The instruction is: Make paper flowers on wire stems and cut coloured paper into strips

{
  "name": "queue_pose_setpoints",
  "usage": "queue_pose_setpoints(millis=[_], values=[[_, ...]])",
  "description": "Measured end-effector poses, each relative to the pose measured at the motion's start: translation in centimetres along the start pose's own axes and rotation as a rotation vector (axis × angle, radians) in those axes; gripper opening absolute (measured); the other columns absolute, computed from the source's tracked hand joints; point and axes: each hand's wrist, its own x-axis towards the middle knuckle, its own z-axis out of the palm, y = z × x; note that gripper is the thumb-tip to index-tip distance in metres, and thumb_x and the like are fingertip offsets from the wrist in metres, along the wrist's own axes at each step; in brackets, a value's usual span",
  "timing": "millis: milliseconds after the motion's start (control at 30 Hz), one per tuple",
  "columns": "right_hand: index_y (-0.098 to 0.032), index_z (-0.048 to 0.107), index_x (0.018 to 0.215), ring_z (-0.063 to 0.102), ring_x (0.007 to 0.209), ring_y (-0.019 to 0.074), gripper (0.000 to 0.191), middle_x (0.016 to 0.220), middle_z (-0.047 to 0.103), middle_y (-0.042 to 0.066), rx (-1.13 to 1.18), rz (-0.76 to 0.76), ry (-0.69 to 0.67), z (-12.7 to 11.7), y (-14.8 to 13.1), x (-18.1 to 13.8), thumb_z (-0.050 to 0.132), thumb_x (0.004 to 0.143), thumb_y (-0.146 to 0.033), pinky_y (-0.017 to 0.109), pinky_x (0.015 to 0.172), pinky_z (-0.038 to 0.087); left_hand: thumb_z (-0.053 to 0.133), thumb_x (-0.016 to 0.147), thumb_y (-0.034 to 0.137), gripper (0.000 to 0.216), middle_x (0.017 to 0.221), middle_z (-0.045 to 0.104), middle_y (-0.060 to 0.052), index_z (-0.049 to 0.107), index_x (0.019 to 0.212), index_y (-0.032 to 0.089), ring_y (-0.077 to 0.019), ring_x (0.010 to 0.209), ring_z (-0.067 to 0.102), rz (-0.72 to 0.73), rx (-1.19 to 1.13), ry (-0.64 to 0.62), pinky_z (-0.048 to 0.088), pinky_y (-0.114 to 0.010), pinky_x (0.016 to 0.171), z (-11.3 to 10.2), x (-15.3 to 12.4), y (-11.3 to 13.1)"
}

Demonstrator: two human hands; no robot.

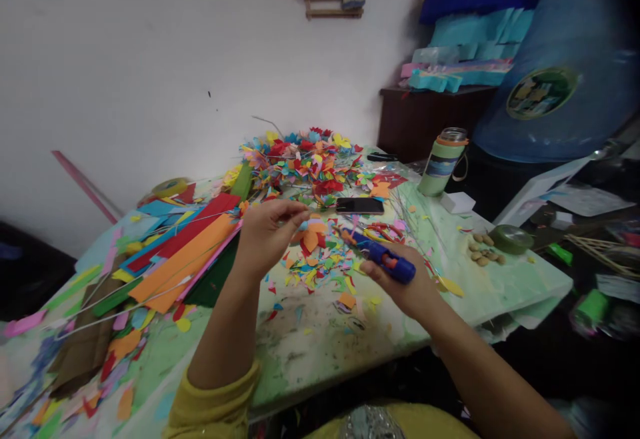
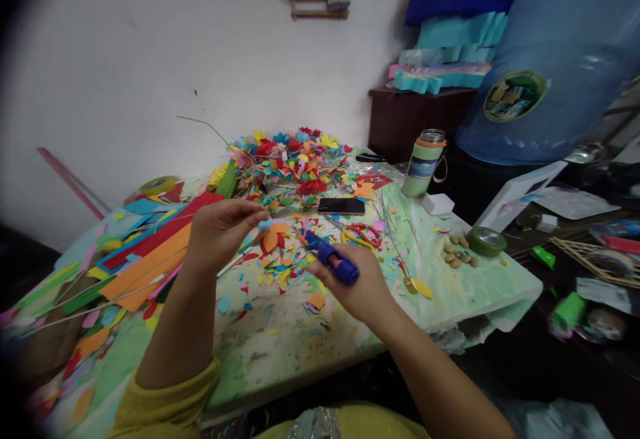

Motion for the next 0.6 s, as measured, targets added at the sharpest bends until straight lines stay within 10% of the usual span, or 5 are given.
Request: queue_pose_setpoints(millis=[167, 367, 600], values=[[-0.018, 0.06, 0.078, 0.055, 0.065, 0.0192, 0.04, 0.069, 0.06, 0.006, -0.466, 0.106, 0.116, -1.7, 5.9, 1.5, 0.053, 0.08, -0.057, 0.028, 0.057, 0.033, 0.07, 0.073, 0.026, 0.008, 0.073, 0.071, -0.001, 0.072, 0.077, 0.02, -0.0138, 0.067, 0.065, -0.107, -0.04, 0.272, 0.051, -0.025, 0.064, -2.8, 0.6, -1.6], [-0.012, 0.064, 0.088, 0.061, 0.077, 0.0262, 0.046, 0.086, 0.067, 0.017, -0.951, 0.294, -0.195, -2.6, 13.8, 4.7, 0.056, 0.077, -0.056, 0.031, 0.057, 0.031, 0.072, 0.072, 0.026, 0.006, 0.071, 0.07, -0.001, 0.071, 0.076, 0.021, -0.0153, 0.067, 0.066, -0.138, -0.147, 0.422, 0.052, -0.028, 0.064, -5.0, 0.8, -2.8], [-0.012, 0.07, 0.085, 0.06, 0.088, 0.026, 0.025, 0.092, 0.068, 0.017, -1.011, 0.137, -0.286, -2.6, 11.0, 7.8, 0.051, 0.084, -0.028, 0.031, 0.066, 0.035, 0.072, 0.071, 0.028, 0.008, 0.068, 0.07, -0.001, 0.071, 0.074, 0.021, -0.0148, 0.063, 0.065, -0.148, -0.116, 0.431, 0.051, -0.027, 0.059, -5.0, 1.0, -2.8]])
